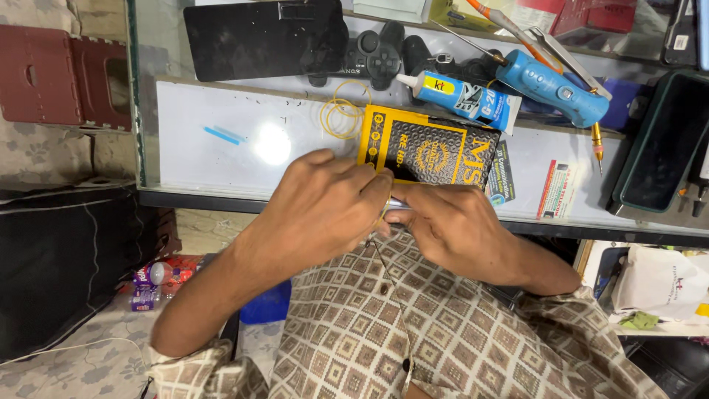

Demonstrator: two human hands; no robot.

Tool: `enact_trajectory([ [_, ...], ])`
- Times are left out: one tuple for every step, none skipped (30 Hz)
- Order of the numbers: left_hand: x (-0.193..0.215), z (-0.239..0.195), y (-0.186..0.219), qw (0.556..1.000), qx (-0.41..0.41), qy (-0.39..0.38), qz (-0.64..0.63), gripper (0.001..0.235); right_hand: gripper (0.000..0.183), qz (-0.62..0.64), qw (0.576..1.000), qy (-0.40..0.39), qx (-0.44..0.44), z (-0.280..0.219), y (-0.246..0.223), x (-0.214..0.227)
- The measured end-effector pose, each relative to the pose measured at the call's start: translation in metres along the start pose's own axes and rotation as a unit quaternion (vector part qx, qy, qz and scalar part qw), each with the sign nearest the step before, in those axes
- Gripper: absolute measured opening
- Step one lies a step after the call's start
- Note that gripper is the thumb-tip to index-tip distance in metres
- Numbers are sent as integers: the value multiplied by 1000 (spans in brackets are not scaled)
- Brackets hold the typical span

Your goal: The person places a smartphone on a screen protector package and wraps multiple rubber bands around both items to secure them together. They then briefly wipe the back of the smartphone with a green cloth.

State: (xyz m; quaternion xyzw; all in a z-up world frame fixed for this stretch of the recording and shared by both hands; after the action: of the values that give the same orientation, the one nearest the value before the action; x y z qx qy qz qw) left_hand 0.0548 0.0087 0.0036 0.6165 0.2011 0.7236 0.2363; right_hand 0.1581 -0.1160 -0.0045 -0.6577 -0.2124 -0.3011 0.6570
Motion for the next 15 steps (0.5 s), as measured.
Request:
enact_trajectory([
  [0, 0, 0, 1000, -5, -8, 20, 34, 37, 0, 1000, 8, -3, 0, 0, -2],
  [1, 0, -1, 999, -7, -7, 30, 30, 35, 0, 1000, 15, -6, 0, 1, -3],
  [2, 0, -1, 999, -8, -5, 40, 26, 33, -5, 1000, 15, -5, 0, 2, -5],
  [2, 1, -2, 999, -10, -4, 51, 23, 31, -9, 1000, 15, -5, 0, 3, -7],
  [0, 2, -3, 998, 1, -26, 57, 24, 30, -14, 1000, 14, -4, -1, 4, -8],
  [-2, 3, -3, 997, 13, -48, 63, 25, 29, -15, 1000, 15, -4, -1, 6, -9],
  [-4, 4, -3, 995, 25, -71, 70, 26, 27, -17, 1000, 15, -3, -1, 7, -11],
  [-4, 6, -2, 992, 36, -72, 97, 32, 26, -18, 1000, 15, -1, -2, 8, -12],
  [-3, 6, 1, 988, 47, -74, 124, 37, 26, -9, 1000, 24, -8, -2, 9, -12],
  [-1, 5, 3, 984, 60, -75, 152, 43, 26, 0, 999, 32, -14, -2, 11, -13],
  [7, 3, 10, 978, 40, -13, 205, 34, 27, 9, 999, 40, -20, -1, 13, -14],
  [15, -2, 18, 965, 20, 49, 257, 27, 26, 31, 995, 48, -86, 0, 24, -14],
  [21, -8, 25, 945, 0, 111, 307, 26, 27, 54, 986, 55, -151, 0, 36, -14],
  [23, -15, 31, 949, -17, 134, 286, 23, 27, 76, 971, 60, -218, -2, 47, -14],
  [25, -24, 35, 951, -33, 157, 264, 23, 28, 196, 954, 84, -211, -3, 51, -14],
])
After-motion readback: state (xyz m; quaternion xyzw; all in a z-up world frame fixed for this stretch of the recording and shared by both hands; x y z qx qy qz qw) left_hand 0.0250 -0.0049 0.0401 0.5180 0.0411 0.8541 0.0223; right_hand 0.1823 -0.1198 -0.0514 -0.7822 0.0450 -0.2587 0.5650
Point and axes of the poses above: each hand's wrist, its own z-axis towards the middle knuckle, its own x-axis out of the back of the hand, y = z × x, the point moved 5 cm from there along z, towards the middle knuckle, and after that the axes turned 3 degrees about -z, right-handed, at the moved point
